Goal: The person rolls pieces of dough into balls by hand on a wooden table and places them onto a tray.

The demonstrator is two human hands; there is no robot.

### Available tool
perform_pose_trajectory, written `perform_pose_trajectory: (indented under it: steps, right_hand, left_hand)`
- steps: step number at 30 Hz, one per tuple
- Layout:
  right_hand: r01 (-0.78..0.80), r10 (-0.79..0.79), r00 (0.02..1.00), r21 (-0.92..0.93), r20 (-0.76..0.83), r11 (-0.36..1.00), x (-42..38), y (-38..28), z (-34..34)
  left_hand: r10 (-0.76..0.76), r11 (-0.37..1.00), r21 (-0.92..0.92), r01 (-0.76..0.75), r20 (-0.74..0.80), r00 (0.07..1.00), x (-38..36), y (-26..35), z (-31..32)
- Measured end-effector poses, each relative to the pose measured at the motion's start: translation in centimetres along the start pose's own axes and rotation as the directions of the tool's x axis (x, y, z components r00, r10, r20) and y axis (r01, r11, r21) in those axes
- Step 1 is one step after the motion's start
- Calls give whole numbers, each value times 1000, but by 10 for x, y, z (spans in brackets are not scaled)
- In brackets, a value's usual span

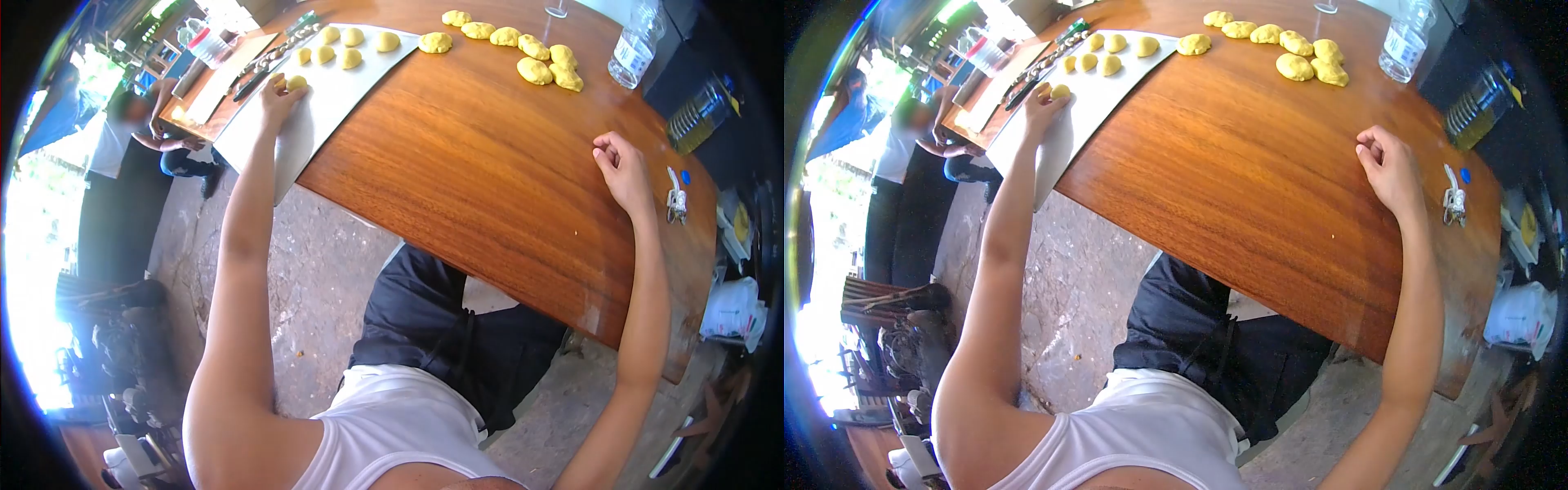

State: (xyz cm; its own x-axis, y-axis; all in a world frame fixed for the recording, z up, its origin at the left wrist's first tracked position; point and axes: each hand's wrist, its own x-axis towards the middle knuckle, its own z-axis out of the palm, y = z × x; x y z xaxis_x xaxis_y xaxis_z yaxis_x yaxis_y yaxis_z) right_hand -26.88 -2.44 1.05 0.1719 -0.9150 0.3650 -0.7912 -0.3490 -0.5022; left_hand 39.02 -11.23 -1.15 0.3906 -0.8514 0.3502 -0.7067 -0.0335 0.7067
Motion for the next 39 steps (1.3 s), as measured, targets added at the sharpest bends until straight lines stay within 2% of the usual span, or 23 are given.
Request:
perform_pose_trajectory:
  steps: [2,4,8,10,17,20,23,25,29,31,32,33,35,37,39]
  right_hand:
    - [-18,18,1000,-19,3,1000,0,-3,-2]
    - [-10,10,1000,-5,6,1000,1,1,0]
    - [-21,20,999,23,28,1000,1,5,1]
    - [-21,21,999,12,27,1000,1,3,1]
    - [-42,42,999,0,25,999,1,0,-1]
    - [-35,36,999,-21,22,999,0,-4,-3]
    - [-37,38,999,-22,20,999,0,-3,-3]
    - [-32,32,999,-30,16,999,0,-2,-2]
    - [-20,20,1000,-32,-2,999,-1,2,0]
    - [-30,30,1000,-25,2,999,0,3,0]
    - [-38,38,999,-21,14,999,0,3,0]
    - [-42,43,999,-25,12,999,1,4,0]
    - [-29,30,999,-9,37,1000,2,8,1]
    - [20,-20,1000,63,-11,998,0,9,4]
    - [9,-9,1000,47,-6,999,-1,6,2]
  left_hand:
    - [-28,1000,-9,27,-47,999,1,0,3]
    - [-45,981,-193,19,-133,990,5,-8,4]
    - [-99,977,-207,59,-188,977,11,-17,2]
    - [-109,994,-8,109,-130,986,14,-19,3]
    - [-85,988,-141,65,-140,987,11,-22,4]
    - [-6,983,-183,-28,-186,983,16,-31,12]
    - [-30,995,-94,15,-152,988,21,-32,12]
    - [14,998,54,-9,-97,995,14,-22,8]
    - [6,999,-31,-9,-68,998,2,-15,-7]
    - [222,975,-2,-224,-128,967,-4,-11,-19]
    - [196,968,180,-174,-119,973,-10,-6,-24]
    - [198,969,175,-177,-115,973,-13,-8,-24]
    - [538,802,369,-470,-103,837,-18,-12,-21]
    - [442,846,334,-416,-2,897,-25,1,-19]
    - [395,809,444,-385,75,916,-7,-10,-16]
